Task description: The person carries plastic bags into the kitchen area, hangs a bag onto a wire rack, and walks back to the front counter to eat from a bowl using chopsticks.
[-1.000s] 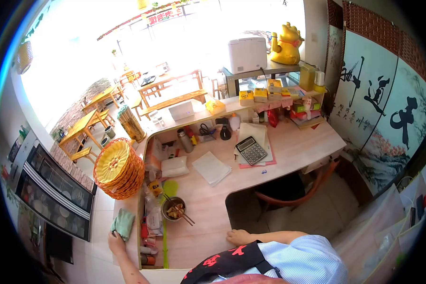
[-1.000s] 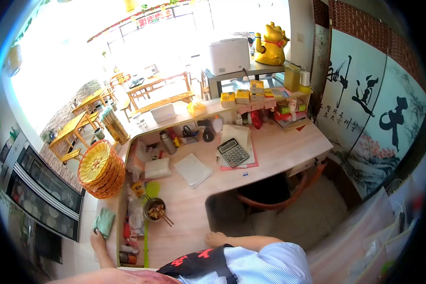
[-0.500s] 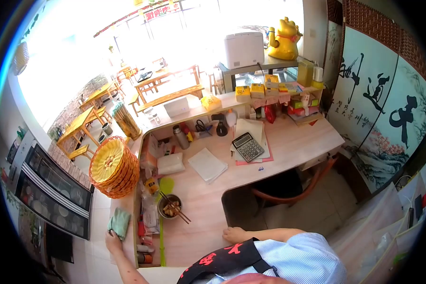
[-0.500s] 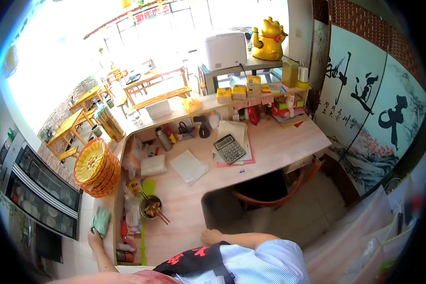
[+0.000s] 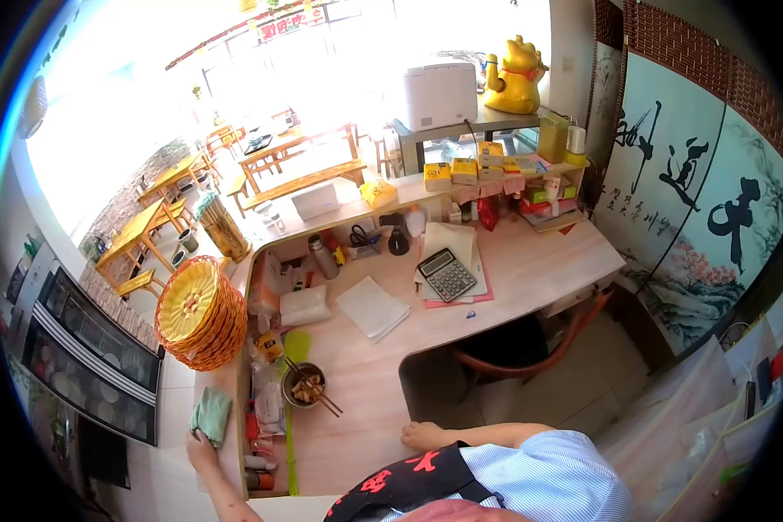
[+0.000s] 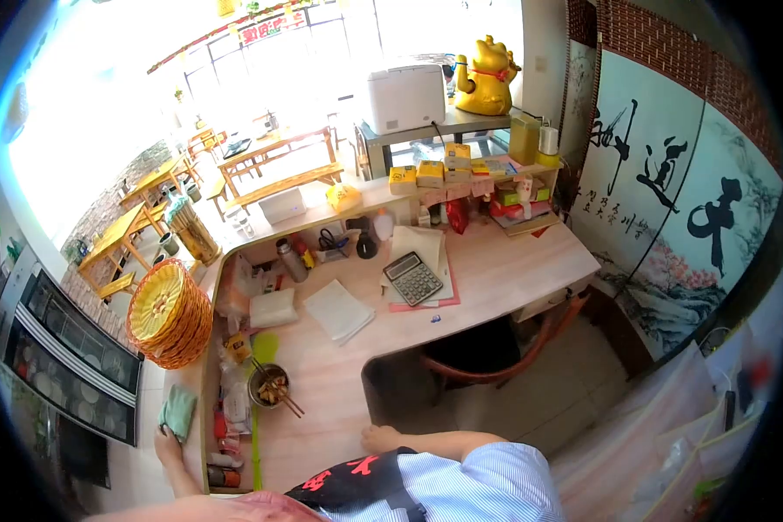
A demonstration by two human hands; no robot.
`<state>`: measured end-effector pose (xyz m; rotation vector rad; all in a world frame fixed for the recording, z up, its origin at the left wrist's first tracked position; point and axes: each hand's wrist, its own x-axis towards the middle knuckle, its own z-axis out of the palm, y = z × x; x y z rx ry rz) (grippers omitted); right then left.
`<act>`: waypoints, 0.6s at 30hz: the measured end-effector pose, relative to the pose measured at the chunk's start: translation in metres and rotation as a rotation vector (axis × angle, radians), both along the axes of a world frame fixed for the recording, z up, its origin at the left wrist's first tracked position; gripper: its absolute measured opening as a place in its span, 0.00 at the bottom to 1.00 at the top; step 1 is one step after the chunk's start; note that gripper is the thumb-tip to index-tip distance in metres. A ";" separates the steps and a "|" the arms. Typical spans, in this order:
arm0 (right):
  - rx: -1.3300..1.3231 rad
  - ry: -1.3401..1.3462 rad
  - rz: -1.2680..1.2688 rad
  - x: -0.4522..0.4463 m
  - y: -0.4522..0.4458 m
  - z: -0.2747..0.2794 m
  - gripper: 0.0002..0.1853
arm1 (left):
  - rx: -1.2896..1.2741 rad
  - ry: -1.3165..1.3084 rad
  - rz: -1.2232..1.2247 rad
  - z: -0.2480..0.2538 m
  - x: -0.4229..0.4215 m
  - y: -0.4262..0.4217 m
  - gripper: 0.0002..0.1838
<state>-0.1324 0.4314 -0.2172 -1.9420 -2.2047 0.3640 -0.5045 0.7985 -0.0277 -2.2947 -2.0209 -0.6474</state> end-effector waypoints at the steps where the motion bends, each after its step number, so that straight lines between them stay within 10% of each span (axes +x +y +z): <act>1: -0.026 0.004 0.003 0.000 0.000 0.004 0.09 | 0.005 0.001 -0.002 -0.001 -0.001 0.001 0.22; 18: -0.099 0.058 -0.004 0.001 0.005 0.003 0.10 | -0.070 -0.006 0.027 0.000 -0.003 0.004 0.22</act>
